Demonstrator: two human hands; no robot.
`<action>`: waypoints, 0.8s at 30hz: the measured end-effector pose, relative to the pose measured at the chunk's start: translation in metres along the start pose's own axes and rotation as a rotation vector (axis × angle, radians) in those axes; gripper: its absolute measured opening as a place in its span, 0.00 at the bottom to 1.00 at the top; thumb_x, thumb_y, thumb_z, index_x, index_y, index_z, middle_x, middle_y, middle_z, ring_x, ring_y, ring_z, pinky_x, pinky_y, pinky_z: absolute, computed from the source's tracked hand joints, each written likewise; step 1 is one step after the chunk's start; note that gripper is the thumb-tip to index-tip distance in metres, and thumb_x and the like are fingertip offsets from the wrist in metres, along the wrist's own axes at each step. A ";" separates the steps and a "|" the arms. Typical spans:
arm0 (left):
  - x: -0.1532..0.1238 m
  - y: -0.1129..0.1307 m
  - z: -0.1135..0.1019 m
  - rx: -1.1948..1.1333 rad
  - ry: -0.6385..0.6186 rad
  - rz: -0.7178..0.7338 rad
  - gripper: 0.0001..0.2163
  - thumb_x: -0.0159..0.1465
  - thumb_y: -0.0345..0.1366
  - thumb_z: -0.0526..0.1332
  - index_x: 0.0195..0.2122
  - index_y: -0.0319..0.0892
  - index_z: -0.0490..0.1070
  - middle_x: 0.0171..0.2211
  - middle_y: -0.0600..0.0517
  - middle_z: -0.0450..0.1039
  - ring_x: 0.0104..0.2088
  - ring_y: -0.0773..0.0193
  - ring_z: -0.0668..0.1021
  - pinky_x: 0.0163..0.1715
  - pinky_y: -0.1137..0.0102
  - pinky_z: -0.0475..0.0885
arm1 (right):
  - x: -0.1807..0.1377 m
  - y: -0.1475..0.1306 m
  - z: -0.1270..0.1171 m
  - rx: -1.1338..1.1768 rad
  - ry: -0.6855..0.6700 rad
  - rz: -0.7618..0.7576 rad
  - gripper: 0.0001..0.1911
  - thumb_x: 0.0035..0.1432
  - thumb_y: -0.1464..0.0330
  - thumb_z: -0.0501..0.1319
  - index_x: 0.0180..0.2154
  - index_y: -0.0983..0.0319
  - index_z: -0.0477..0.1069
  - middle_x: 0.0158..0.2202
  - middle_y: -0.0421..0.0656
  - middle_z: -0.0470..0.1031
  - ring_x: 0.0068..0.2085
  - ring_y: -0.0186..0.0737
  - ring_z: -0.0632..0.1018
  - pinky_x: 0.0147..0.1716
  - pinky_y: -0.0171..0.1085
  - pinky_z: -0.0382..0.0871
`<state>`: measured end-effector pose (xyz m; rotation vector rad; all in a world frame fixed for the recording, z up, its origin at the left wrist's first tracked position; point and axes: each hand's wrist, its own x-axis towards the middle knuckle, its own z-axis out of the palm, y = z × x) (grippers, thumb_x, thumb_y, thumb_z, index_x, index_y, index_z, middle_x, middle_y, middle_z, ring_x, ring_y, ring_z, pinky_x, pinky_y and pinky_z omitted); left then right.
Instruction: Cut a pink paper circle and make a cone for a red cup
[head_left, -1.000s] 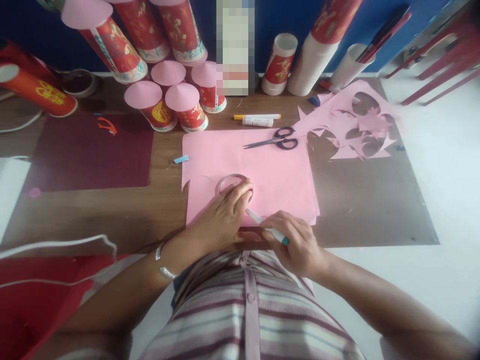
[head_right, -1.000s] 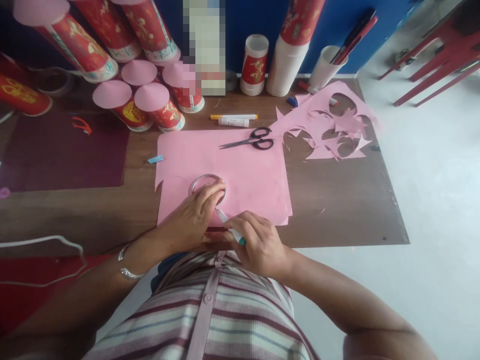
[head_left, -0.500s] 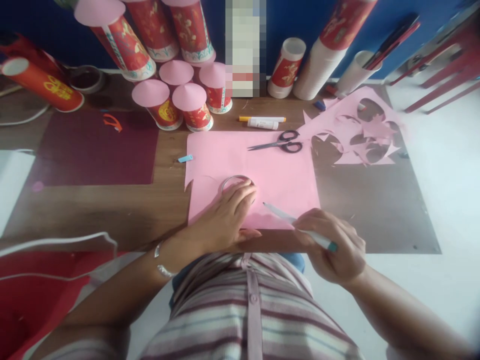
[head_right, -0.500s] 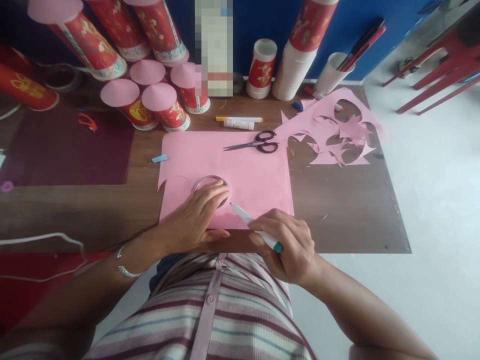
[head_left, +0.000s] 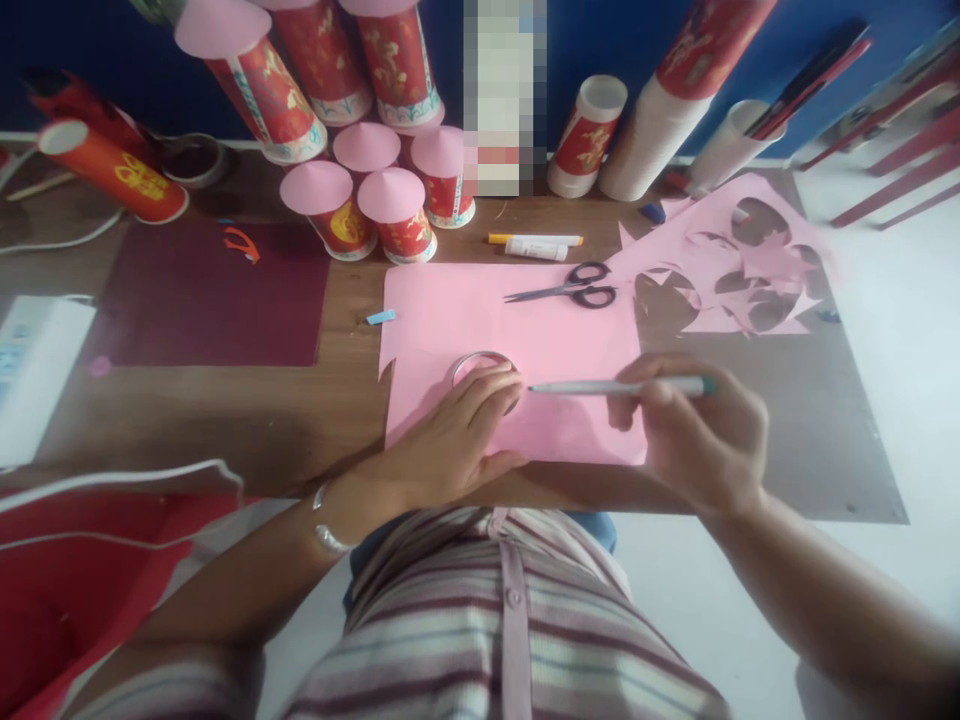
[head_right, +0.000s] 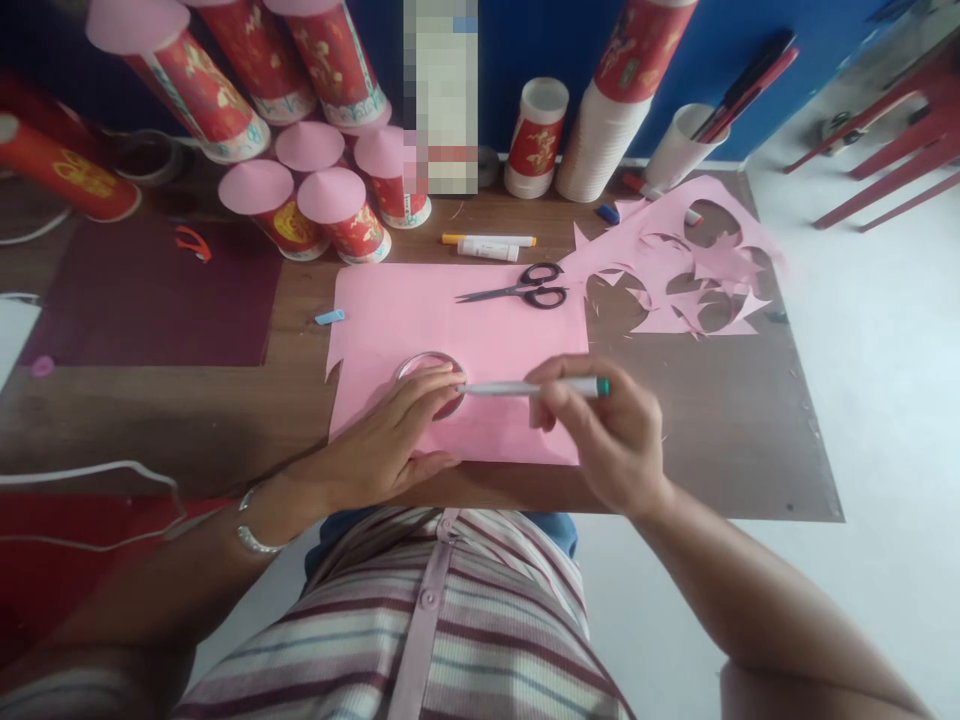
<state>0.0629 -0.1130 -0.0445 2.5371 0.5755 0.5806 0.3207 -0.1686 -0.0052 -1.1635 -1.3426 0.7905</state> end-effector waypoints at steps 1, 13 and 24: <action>0.000 0.000 -0.002 -0.009 0.009 -0.002 0.33 0.71 0.48 0.64 0.71 0.37 0.55 0.66 0.32 0.68 0.69 0.40 0.70 0.69 0.41 0.70 | 0.009 0.002 0.001 0.083 0.026 0.049 0.06 0.70 0.63 0.67 0.40 0.59 0.80 0.26 0.38 0.77 0.23 0.35 0.77 0.21 0.35 0.72; 0.022 -0.050 -0.051 -0.152 0.040 -0.086 0.18 0.77 0.31 0.54 0.64 0.47 0.73 0.69 0.48 0.71 0.75 0.57 0.64 0.76 0.50 0.61 | 0.033 -0.022 0.023 -0.542 -0.488 -1.041 0.01 0.66 0.76 0.66 0.39 0.69 0.77 0.28 0.44 0.79 0.31 0.40 0.79 0.28 0.41 0.76; 0.044 -0.088 -0.034 -0.212 -0.103 -0.075 0.14 0.74 0.33 0.61 0.58 0.49 0.79 0.68 0.52 0.73 0.75 0.56 0.64 0.76 0.52 0.57 | 0.007 -0.006 0.086 -0.765 -0.526 -1.254 0.03 0.62 0.75 0.65 0.35 0.69 0.78 0.23 0.38 0.70 0.22 0.33 0.67 0.19 0.37 0.55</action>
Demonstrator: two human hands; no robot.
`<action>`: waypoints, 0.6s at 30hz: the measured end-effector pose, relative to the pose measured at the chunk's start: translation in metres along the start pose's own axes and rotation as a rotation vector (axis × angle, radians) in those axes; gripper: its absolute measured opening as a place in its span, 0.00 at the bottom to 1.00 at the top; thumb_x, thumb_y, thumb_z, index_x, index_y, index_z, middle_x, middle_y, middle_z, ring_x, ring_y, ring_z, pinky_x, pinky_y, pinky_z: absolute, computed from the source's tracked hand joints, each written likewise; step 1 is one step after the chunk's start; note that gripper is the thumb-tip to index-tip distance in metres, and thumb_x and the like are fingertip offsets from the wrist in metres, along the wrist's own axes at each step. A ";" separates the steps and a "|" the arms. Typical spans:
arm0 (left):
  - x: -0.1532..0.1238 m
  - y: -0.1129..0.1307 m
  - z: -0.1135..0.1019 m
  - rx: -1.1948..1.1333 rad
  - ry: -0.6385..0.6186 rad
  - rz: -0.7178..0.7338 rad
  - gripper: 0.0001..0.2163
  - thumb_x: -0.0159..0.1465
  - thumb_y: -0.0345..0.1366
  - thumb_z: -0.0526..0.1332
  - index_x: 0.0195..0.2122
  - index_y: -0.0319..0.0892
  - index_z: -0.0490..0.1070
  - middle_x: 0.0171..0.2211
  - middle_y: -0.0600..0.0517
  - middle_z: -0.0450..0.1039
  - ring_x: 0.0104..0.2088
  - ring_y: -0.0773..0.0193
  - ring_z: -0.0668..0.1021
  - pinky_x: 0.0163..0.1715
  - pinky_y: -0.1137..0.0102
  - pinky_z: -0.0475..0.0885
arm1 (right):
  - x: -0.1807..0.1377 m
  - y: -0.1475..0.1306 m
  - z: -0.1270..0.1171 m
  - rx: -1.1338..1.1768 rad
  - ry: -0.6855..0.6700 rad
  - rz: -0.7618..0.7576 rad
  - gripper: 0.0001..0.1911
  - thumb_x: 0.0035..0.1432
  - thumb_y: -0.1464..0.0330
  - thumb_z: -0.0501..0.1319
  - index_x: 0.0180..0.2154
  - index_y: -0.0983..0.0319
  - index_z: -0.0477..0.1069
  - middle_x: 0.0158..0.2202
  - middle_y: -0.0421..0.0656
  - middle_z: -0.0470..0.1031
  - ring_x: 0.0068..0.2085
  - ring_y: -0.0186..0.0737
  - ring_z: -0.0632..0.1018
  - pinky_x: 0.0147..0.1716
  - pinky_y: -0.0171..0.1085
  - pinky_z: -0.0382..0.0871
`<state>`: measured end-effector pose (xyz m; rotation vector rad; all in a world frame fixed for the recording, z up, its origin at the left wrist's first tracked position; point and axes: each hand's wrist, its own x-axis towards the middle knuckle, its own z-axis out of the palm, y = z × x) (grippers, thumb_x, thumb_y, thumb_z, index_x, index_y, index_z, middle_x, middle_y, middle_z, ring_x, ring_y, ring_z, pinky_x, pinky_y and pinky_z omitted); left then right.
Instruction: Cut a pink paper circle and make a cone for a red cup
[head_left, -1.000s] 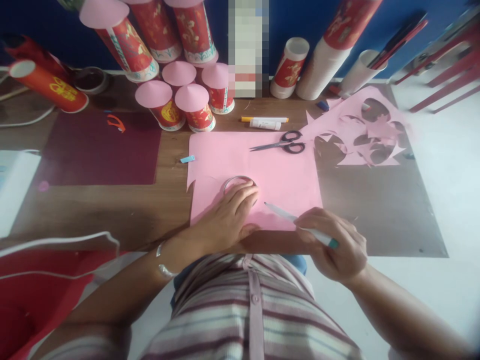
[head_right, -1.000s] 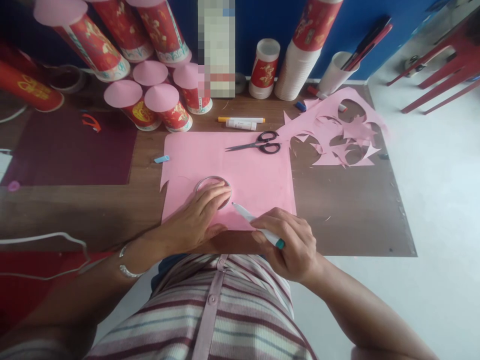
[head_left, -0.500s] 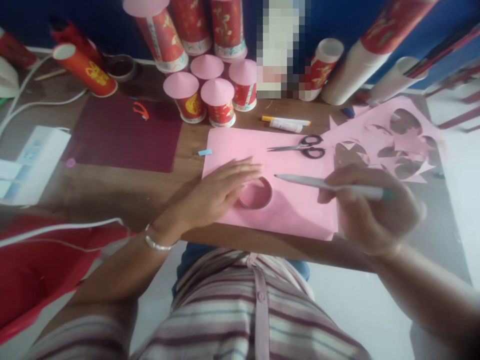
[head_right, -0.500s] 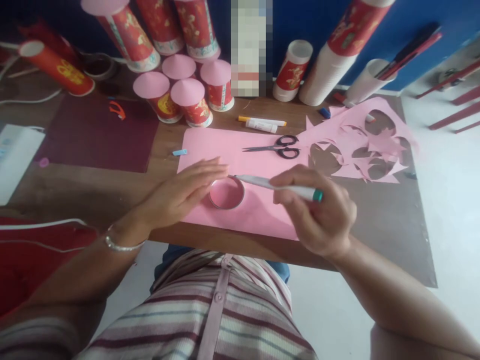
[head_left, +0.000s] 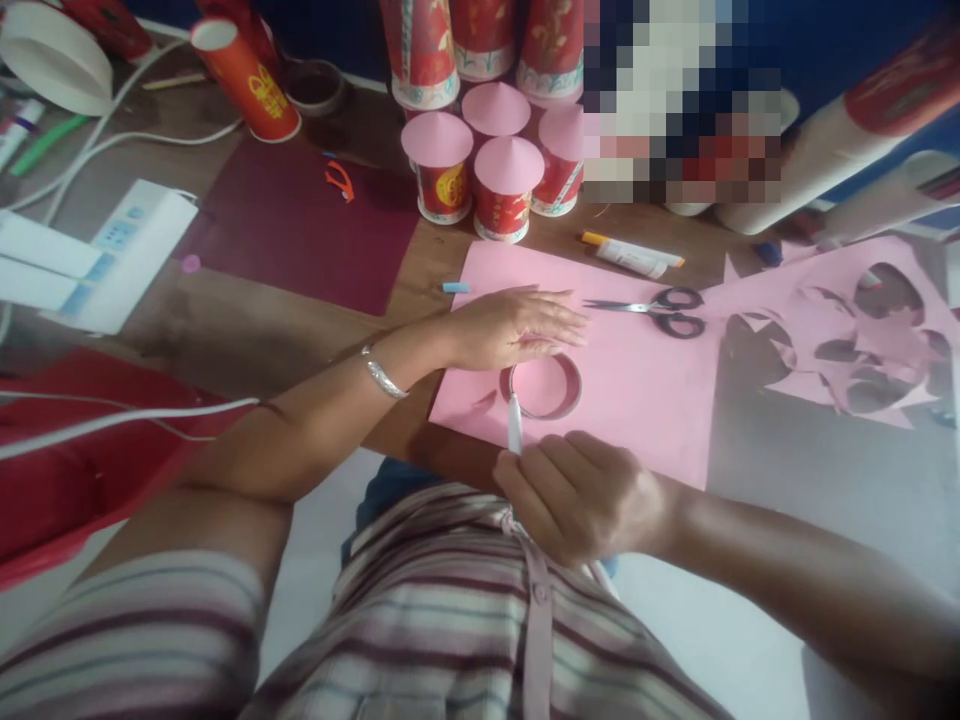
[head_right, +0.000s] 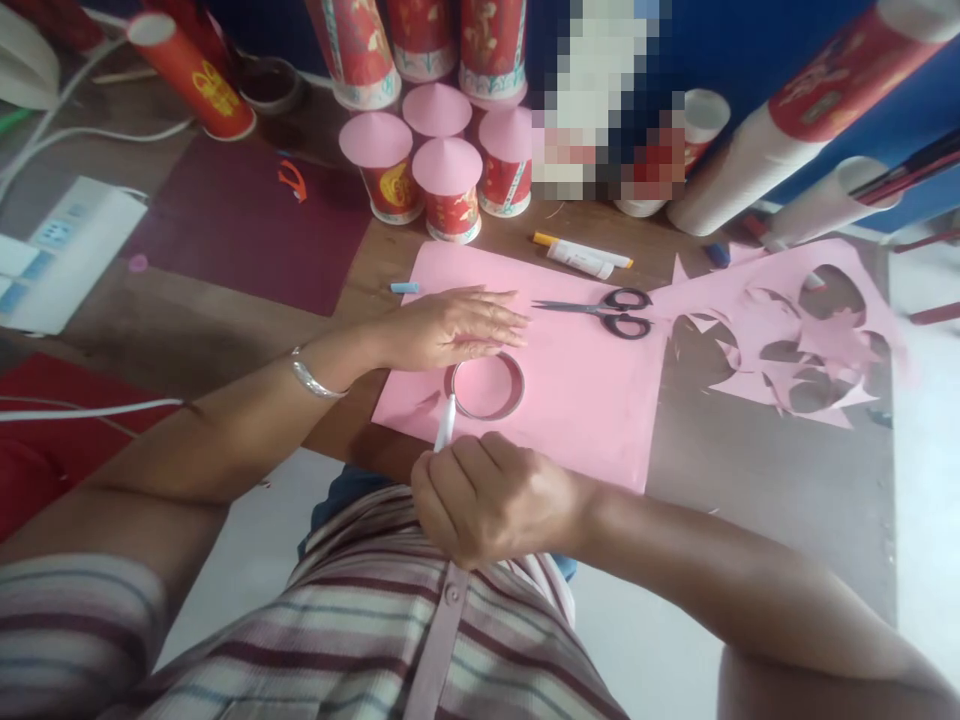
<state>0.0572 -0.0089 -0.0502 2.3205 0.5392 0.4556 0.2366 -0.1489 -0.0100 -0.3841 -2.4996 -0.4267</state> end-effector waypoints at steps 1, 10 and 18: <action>0.001 -0.001 0.000 0.004 -0.010 -0.003 0.15 0.74 0.34 0.61 0.59 0.49 0.79 0.67 0.52 0.73 0.76 0.56 0.63 0.76 0.52 0.57 | 0.001 -0.001 0.002 -0.007 -0.007 0.004 0.03 0.61 0.75 0.65 0.35 0.69 0.77 0.22 0.38 0.70 0.22 0.33 0.67 0.19 0.37 0.54; 0.006 -0.004 -0.005 -0.020 -0.089 -0.015 0.17 0.75 0.33 0.59 0.62 0.53 0.77 0.66 0.56 0.75 0.77 0.55 0.59 0.77 0.50 0.49 | 0.014 0.000 0.015 -0.095 -0.055 0.026 0.01 0.61 0.75 0.65 0.35 0.68 0.76 0.22 0.37 0.68 0.22 0.32 0.64 0.20 0.37 0.51; 0.005 -0.012 0.001 -0.073 -0.059 0.000 0.16 0.74 0.33 0.60 0.58 0.55 0.80 0.62 0.56 0.79 0.75 0.53 0.63 0.75 0.48 0.52 | 0.025 -0.003 0.021 -0.172 -0.116 0.065 0.05 0.62 0.75 0.61 0.36 0.68 0.76 0.23 0.38 0.67 0.22 0.32 0.64 0.21 0.37 0.51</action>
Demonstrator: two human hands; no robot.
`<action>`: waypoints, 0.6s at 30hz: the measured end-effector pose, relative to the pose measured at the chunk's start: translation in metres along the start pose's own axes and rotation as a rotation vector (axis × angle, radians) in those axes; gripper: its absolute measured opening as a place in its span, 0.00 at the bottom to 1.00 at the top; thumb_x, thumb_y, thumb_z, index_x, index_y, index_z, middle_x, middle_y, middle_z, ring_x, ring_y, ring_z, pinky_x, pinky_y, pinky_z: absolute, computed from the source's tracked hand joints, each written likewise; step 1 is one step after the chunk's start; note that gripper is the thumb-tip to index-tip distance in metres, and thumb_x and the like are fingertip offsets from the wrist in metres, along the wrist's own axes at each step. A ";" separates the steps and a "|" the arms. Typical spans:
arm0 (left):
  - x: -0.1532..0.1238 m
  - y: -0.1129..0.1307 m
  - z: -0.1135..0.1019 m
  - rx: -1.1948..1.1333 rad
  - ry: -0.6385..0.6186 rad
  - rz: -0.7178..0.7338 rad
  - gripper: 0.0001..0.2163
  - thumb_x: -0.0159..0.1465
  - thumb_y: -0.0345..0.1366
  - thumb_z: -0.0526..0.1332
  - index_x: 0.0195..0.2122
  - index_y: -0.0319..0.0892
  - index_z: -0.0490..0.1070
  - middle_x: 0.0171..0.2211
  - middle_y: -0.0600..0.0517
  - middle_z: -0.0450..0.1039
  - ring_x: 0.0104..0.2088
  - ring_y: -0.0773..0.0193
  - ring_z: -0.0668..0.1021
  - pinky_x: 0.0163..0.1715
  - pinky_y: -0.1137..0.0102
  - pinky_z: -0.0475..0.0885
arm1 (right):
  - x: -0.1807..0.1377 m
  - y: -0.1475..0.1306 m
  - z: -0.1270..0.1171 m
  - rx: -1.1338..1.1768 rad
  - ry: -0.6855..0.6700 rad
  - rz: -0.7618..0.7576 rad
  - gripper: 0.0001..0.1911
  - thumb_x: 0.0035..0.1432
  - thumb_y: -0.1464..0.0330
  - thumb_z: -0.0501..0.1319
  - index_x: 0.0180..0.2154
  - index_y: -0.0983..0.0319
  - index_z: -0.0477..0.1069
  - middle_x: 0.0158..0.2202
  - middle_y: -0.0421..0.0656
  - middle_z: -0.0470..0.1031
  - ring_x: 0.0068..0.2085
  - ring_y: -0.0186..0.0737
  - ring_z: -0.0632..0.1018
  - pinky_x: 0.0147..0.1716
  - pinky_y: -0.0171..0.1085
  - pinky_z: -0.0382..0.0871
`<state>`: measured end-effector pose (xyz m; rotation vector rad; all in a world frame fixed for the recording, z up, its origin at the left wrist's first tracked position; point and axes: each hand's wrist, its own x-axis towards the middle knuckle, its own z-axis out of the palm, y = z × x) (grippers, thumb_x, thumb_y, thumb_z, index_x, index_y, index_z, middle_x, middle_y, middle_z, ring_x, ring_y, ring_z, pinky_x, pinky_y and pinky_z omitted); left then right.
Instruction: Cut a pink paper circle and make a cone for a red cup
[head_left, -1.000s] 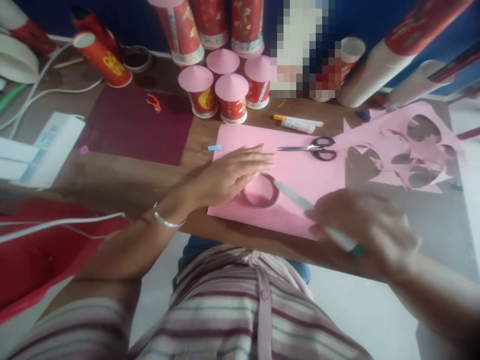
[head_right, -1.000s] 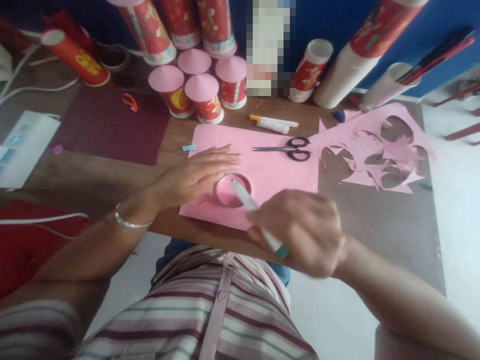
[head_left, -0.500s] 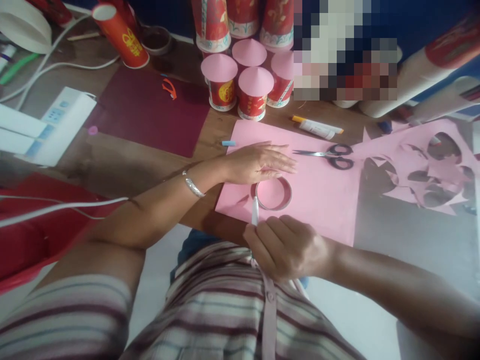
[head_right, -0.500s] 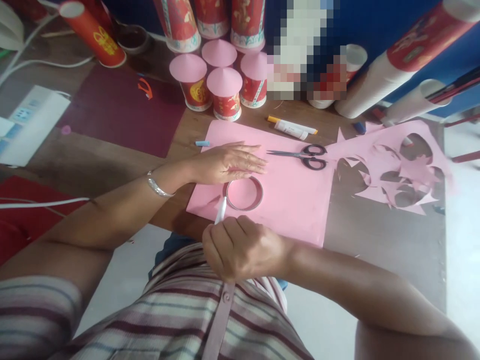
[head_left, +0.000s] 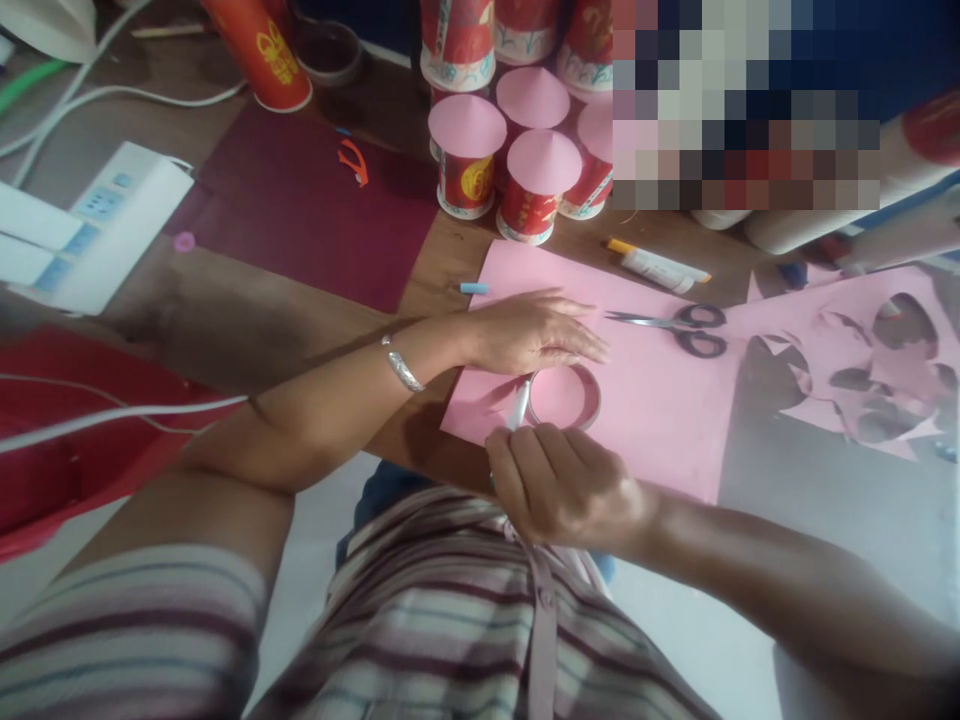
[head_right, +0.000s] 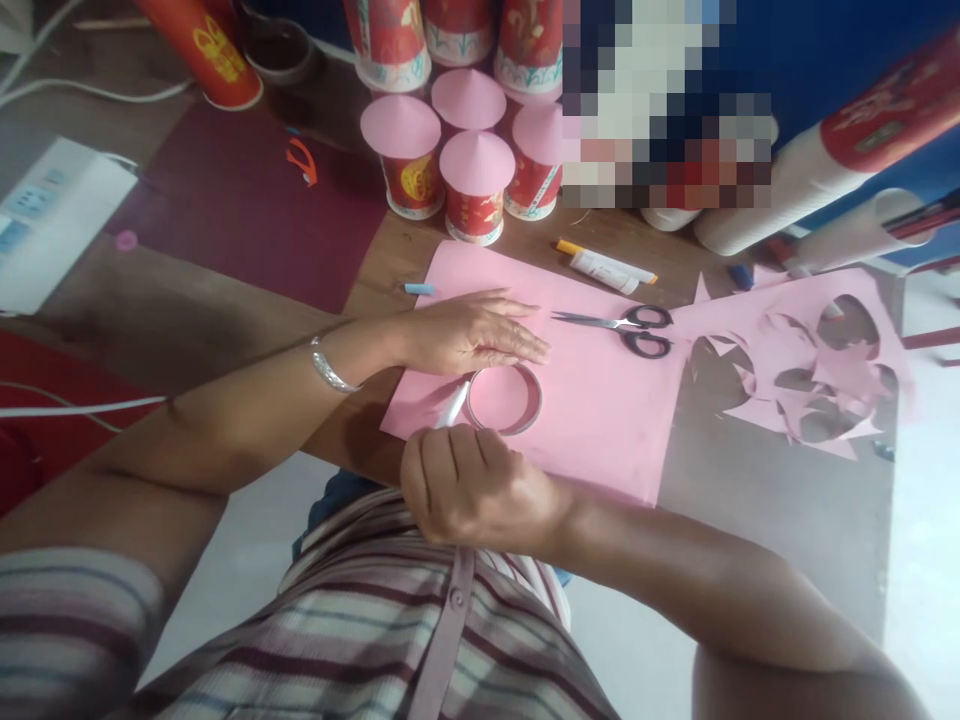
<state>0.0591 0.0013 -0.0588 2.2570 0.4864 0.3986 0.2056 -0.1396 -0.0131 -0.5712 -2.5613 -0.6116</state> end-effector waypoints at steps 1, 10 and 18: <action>0.000 0.000 0.000 0.004 -0.005 0.001 0.16 0.74 0.33 0.59 0.58 0.56 0.80 0.62 0.56 0.79 0.75 0.53 0.63 0.75 0.48 0.51 | 0.001 -0.001 0.000 -0.011 -0.006 0.009 0.05 0.63 0.76 0.60 0.36 0.69 0.76 0.23 0.38 0.67 0.22 0.32 0.64 0.21 0.37 0.51; -0.002 0.001 0.000 0.019 0.001 0.009 0.16 0.73 0.30 0.60 0.54 0.57 0.82 0.59 0.55 0.81 0.74 0.54 0.65 0.76 0.43 0.48 | 0.007 -0.008 0.001 0.008 -0.017 0.067 0.06 0.62 0.77 0.61 0.37 0.71 0.77 0.22 0.38 0.67 0.20 0.32 0.65 0.18 0.36 0.53; -0.003 0.007 -0.009 0.001 -0.040 -0.019 0.17 0.74 0.32 0.58 0.59 0.54 0.79 0.63 0.56 0.77 0.75 0.58 0.64 0.77 0.48 0.48 | -0.003 -0.010 -0.019 0.150 0.180 0.013 0.01 0.60 0.76 0.67 0.35 0.69 0.79 0.22 0.39 0.75 0.22 0.34 0.74 0.20 0.37 0.59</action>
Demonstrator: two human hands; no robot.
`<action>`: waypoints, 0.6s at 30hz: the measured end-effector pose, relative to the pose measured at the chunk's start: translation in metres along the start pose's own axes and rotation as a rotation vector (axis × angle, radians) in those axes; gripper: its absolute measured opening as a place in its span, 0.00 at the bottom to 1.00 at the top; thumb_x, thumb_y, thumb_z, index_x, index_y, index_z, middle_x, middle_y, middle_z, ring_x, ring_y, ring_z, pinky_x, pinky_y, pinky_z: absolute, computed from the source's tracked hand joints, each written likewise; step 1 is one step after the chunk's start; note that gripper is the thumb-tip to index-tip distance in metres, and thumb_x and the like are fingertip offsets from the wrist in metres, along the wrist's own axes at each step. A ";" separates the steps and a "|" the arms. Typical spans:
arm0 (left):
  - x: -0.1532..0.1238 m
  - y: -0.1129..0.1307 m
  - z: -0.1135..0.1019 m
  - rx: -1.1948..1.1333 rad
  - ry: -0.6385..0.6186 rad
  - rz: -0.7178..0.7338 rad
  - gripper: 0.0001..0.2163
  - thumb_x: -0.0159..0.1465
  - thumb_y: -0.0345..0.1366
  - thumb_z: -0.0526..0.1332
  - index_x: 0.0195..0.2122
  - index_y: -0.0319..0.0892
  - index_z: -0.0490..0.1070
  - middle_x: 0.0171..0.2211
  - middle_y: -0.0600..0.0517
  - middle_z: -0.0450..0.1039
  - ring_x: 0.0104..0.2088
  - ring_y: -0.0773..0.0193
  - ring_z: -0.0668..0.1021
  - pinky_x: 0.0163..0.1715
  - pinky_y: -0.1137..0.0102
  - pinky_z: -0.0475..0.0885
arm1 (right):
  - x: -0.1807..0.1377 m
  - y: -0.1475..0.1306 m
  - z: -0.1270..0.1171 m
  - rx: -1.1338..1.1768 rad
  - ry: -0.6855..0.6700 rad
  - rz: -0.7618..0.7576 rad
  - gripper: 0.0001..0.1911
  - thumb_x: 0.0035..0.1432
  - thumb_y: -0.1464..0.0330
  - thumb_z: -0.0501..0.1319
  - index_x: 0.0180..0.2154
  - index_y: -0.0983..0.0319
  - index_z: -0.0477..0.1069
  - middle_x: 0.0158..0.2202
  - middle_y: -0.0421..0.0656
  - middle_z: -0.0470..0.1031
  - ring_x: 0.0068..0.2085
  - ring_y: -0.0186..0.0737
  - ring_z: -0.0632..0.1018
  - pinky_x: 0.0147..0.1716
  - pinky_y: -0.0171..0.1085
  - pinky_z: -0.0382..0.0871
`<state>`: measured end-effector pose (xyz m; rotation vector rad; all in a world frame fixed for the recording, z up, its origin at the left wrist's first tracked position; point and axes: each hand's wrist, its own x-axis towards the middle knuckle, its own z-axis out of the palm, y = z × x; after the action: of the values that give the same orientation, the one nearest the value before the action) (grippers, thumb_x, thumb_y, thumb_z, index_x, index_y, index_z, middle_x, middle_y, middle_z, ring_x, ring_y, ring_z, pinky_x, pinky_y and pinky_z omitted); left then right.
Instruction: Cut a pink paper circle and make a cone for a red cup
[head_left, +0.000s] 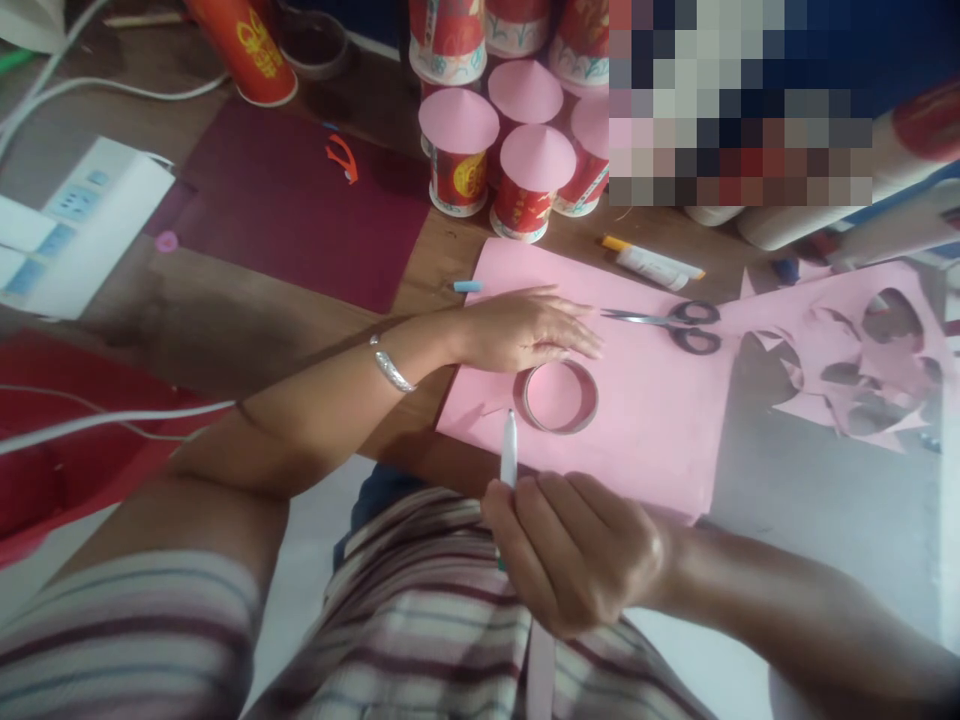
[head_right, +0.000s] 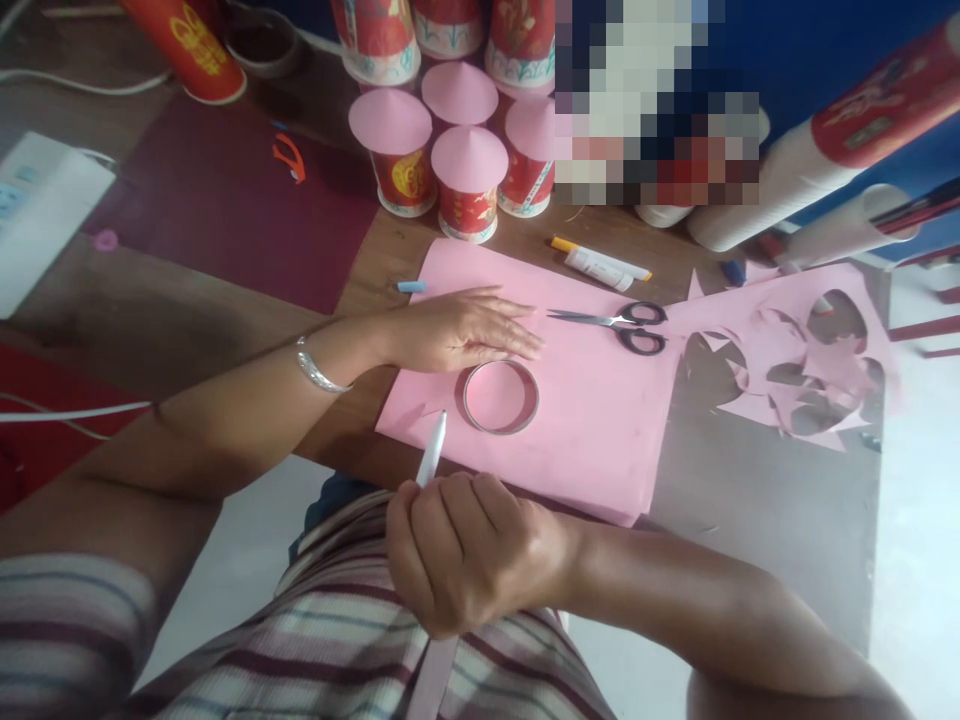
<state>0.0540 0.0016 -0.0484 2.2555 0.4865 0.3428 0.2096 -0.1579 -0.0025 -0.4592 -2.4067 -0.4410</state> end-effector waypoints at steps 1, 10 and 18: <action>-0.001 0.001 -0.002 -0.010 -0.006 0.003 0.17 0.74 0.32 0.58 0.59 0.55 0.79 0.64 0.56 0.77 0.75 0.58 0.64 0.77 0.48 0.47 | -0.002 -0.001 -0.002 0.009 0.024 0.005 0.01 0.60 0.76 0.68 0.35 0.68 0.79 0.21 0.39 0.75 0.21 0.35 0.74 0.20 0.37 0.59; -0.012 0.015 -0.002 0.029 -0.067 0.051 0.30 0.62 0.31 0.69 0.66 0.53 0.73 0.70 0.54 0.71 0.77 0.51 0.60 0.78 0.49 0.47 | -0.010 -0.010 -0.010 0.060 0.053 0.022 0.05 0.62 0.75 0.65 0.32 0.67 0.78 0.21 0.39 0.75 0.21 0.35 0.74 0.20 0.38 0.59; -0.017 0.017 0.002 0.101 -0.125 0.018 0.36 0.59 0.38 0.74 0.69 0.54 0.68 0.71 0.51 0.68 0.77 0.46 0.59 0.78 0.47 0.42 | -0.011 -0.009 -0.006 0.085 0.092 0.033 0.06 0.61 0.76 0.64 0.30 0.66 0.77 0.20 0.38 0.72 0.20 0.32 0.70 0.19 0.37 0.58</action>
<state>0.0435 -0.0180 -0.0383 2.3630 0.4267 0.1887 0.2171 -0.1704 -0.0064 -0.4310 -2.3153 -0.3361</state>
